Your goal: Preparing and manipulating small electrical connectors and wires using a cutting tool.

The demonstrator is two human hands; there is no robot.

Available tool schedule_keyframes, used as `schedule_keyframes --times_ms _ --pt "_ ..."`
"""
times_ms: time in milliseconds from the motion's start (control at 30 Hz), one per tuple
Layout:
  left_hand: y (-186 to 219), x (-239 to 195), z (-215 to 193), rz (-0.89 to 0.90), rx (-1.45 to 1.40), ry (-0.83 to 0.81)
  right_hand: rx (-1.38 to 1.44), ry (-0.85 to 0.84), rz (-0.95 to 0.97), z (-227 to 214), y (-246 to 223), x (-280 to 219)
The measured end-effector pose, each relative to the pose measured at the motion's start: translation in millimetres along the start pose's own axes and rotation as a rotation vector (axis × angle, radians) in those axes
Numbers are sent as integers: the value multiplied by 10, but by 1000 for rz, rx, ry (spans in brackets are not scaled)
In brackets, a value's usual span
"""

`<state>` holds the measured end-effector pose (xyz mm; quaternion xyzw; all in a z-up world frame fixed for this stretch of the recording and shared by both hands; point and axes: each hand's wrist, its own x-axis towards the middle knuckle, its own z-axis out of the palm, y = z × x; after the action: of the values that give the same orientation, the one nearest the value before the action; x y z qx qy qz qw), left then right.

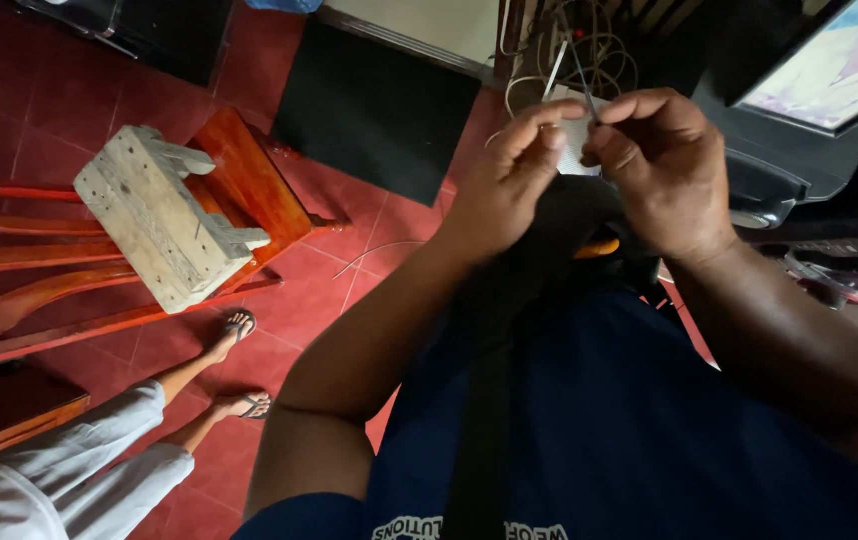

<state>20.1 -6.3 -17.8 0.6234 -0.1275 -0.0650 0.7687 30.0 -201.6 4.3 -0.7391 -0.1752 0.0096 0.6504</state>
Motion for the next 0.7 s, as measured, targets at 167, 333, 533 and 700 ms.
schedule_keyframes --times_ms 167,333,533,700 --pt "-2 32 76 145 -4 17 175 -41 -78 100 100 13" --pt "-225 65 79 44 -143 87 128 -19 -117 173 45 -22" --pt "-83 70 182 -203 -339 212 -553 116 -451 188 -17 -88" --pt "-34 6 279 30 -231 113 -585 78 -347 167 -7 -87"
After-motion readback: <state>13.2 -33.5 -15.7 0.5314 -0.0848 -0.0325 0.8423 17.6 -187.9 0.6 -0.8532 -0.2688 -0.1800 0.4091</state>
